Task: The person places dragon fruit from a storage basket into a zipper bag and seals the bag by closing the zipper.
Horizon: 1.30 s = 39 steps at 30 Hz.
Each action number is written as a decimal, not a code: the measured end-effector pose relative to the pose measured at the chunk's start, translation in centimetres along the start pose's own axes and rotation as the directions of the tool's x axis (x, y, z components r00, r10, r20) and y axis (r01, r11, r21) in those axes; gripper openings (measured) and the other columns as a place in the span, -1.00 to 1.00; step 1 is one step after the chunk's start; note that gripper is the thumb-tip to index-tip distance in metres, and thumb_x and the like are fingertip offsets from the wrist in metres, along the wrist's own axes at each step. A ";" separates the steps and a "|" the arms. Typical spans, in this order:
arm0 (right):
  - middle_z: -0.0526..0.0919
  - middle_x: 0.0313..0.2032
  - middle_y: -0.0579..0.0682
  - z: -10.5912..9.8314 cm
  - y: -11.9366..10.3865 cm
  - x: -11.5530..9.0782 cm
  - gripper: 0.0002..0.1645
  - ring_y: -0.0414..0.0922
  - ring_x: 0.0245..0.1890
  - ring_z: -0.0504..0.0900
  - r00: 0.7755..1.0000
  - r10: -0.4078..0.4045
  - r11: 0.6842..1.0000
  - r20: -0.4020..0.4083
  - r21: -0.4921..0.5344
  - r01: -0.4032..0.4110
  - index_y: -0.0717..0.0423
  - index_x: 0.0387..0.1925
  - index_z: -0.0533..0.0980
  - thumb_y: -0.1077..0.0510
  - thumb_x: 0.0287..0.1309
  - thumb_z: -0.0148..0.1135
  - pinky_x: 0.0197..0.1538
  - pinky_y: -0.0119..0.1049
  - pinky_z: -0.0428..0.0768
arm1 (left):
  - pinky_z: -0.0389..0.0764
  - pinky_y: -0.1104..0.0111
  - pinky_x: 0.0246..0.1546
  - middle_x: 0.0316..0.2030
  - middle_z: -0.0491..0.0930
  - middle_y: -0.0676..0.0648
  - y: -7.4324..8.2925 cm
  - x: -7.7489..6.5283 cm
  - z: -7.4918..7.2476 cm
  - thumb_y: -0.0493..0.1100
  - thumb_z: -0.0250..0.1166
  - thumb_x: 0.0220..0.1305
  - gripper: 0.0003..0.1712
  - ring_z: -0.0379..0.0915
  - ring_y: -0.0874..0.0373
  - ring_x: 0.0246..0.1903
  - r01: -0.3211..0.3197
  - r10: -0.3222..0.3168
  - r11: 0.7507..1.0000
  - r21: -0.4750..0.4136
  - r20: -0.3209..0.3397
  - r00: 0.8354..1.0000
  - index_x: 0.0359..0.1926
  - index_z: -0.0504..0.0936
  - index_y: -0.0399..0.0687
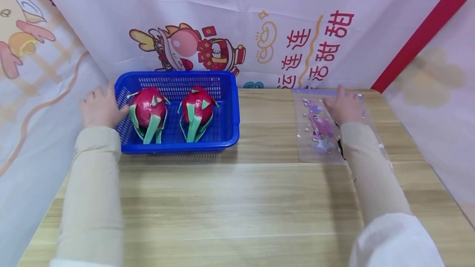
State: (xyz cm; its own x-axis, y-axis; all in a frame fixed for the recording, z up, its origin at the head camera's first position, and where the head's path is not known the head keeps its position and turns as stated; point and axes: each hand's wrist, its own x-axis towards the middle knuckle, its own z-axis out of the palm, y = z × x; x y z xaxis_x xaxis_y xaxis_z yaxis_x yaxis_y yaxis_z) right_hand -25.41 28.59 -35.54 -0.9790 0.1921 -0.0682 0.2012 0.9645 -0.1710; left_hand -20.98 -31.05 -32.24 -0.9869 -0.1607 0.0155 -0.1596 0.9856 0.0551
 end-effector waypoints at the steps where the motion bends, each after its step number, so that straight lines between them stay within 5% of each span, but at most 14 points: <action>1: 0.13 0.27 0.60 0.2 0.2 -0.1 -0.02 0.49 0.26 0.14 1.000 0.001 1.000 0.003 -0.013 -0.001 0.22 0.47 -0.18 -0.36 0.32 -0.27 0.25 0.40 0.20 | 0.20 -0.33 0.15 0.18 0.10 -0.63 -0.2 -0.1 0.2 0.08 0.07 0.30 -0.10 0.06 -0.54 0.14 0.001 -0.001 1.000 -0.003 0.002 1.000 0.40 -0.07 -0.39; 8: 0.10 0.29 0.58 2.1 1.6 -0.5 -0.12 0.53 0.28 0.06 0.999 0.019 0.998 0.044 0.059 -0.022 0.27 0.44 -0.14 -0.18 0.37 -0.14 0.30 0.45 0.02 | 0.27 -0.33 0.08 0.14 0.11 -0.66 -1.1 -0.9 1.2 -0.02 0.12 0.29 -0.17 0.10 -0.56 0.08 -0.001 0.001 1.000 -0.024 0.013 1.000 0.35 -0.01 -0.45; 20: -0.02 0.29 0.66 5.2 4.1 -0.6 0.06 0.56 0.29 0.00 0.986 -0.024 0.999 0.166 -0.017 0.028 0.37 0.41 -0.07 -0.40 0.28 -0.21 0.33 0.38 0.04 | 0.36 -0.34 -0.06 0.11 0.12 -0.66 -1.8 -0.5 3.0 -0.14 0.10 0.29 -0.22 0.13 -0.54 0.05 -0.001 0.002 0.999 -0.040 0.017 1.000 0.36 -0.03 -0.45; 24: 0.03 0.26 0.66 5.7 4.2 -0.8 0.10 0.57 0.23 0.05 0.974 0.023 0.999 0.225 0.017 -0.028 0.32 0.38 0.00 -0.49 0.20 -0.18 0.26 0.42 0.15 | 0.38 -0.33 -0.09 0.11 0.12 -0.65 -1.7 -0.5 3.3 -0.17 0.09 0.29 -0.22 0.16 -0.54 0.03 0.004 -0.004 0.999 -0.049 0.001 1.000 0.37 -0.04 -0.45; 27: 0.21 0.11 0.58 5.9 4.3 -1.1 0.02 0.46 0.06 0.25 0.969 0.046 0.997 0.241 0.055 -0.061 0.29 0.19 0.18 -0.51 0.13 -0.09 0.05 0.36 0.40 | 0.37 -0.33 -0.09 0.12 0.13 -0.65 -1.7 -0.6 3.4 -0.20 0.09 0.28 -0.23 0.17 -0.55 0.02 0.005 -0.006 0.997 -0.077 -0.016 1.000 0.38 -0.03 -0.43; 31: 0.25 0.02 0.52 6.2 4.6 -1.5 -0.04 0.39 -0.01 0.31 0.968 0.029 0.997 0.247 0.065 -0.047 0.25 0.00 0.23 -0.56 0.10 -0.11 -0.04 0.29 0.47 | 0.34 -0.36 -0.08 0.14 0.11 -0.65 -1.9 -0.6 3.8 -0.22 0.09 0.27 -0.22 0.16 -0.58 0.02 0.003 -0.006 0.994 -0.113 -0.030 1.000 0.39 -0.05 -0.40; 36: -0.14 0.26 0.71 6.5 4.8 -1.5 0.22 0.59 0.27 -0.05 0.939 0.031 0.997 0.344 0.054 -0.053 0.25 0.40 -0.08 -0.64 0.09 -0.34 0.18 0.49 0.19 | 0.34 -0.36 -0.06 0.19 0.07 -0.65 -2.1 -0.4 4.1 -0.22 0.07 0.29 -0.20 0.13 -0.59 0.06 0.014 -0.016 0.992 -0.126 -0.012 1.000 0.42 -0.11 -0.36; 39: -0.30 0.28 0.73 6.5 4.8 -1.5 0.27 0.60 0.31 -0.19 0.920 0.040 0.996 0.390 0.054 -0.066 0.22 0.46 -0.31 -0.64 0.10 -0.41 0.17 0.54 0.14 | 0.34 -0.36 -0.06 0.20 0.07 -0.64 -2.0 -0.5 4.1 -0.23 0.05 0.30 -0.21 0.12 -0.59 0.06 0.020 -0.021 0.991 -0.133 -0.010 1.000 0.42 -0.11 -0.36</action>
State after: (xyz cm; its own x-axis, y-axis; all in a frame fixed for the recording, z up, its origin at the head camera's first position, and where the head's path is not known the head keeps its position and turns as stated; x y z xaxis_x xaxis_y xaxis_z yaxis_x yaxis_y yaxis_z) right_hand -22.78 31.75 -42.69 -0.8797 0.1443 -0.4531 0.2666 0.9387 -0.2186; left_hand -20.28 -32.78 -36.43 -0.9829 -0.1823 0.0242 -0.1746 0.9666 0.1874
